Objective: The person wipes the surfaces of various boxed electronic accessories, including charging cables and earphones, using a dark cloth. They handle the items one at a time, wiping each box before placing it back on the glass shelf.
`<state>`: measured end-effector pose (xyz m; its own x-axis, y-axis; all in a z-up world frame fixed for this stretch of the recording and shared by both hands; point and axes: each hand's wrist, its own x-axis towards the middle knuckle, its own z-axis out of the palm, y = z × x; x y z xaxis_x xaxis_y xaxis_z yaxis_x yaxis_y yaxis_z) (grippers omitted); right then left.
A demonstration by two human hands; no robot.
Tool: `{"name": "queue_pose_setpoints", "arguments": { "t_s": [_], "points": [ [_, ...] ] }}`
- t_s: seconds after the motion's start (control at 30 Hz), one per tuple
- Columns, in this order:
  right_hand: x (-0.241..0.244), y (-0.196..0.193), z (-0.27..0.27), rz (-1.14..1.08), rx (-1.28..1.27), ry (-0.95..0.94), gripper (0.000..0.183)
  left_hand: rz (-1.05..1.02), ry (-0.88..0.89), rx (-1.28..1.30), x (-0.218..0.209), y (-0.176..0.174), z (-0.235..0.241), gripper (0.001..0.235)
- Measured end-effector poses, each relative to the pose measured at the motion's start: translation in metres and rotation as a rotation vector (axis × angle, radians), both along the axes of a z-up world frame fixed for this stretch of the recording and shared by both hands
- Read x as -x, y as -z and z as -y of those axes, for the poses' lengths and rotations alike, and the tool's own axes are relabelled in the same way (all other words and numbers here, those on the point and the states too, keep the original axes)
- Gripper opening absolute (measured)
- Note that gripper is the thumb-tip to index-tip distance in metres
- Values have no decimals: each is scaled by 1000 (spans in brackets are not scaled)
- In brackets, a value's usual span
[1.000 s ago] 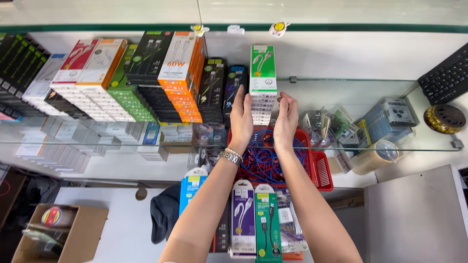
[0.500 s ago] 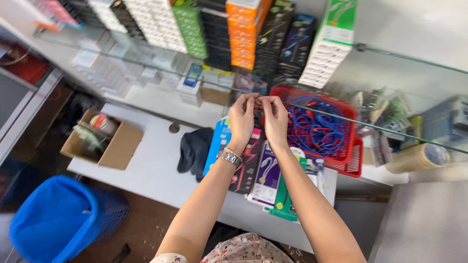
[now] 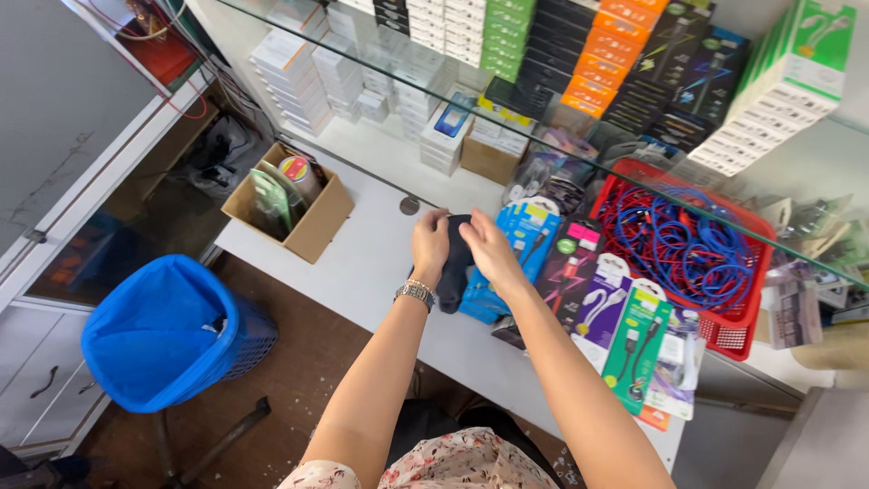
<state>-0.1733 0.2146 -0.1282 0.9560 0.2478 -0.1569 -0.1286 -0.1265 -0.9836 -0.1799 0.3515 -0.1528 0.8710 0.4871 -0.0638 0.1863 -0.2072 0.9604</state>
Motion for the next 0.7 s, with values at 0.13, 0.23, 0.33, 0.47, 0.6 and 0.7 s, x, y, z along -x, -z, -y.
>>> {"name": "queue_pose_setpoints", "arguments": {
  "t_s": [0.13,0.23,0.33,0.47,0.6,0.7],
  "points": [
    [23,42,-41,-88,131,-15,73,-223,200,-115,8,80,-35,36],
    [39,56,-49,-198,192,25,76,-219,312,-169,9,126,-43,37],
    [52,59,-50,-171,315,66,77,-52,352,-64,14,136,-48,39],
    [65,45,-53,-25,427,71,93,-163,288,26,29,86,-65,43],
    [78,14,-64,103,396,119,93,-134,431,283,31,8,-66,57],
    [87,-16,-68,-19,271,300,67,80,470,243,31,-29,-59,49]
  ]
}}
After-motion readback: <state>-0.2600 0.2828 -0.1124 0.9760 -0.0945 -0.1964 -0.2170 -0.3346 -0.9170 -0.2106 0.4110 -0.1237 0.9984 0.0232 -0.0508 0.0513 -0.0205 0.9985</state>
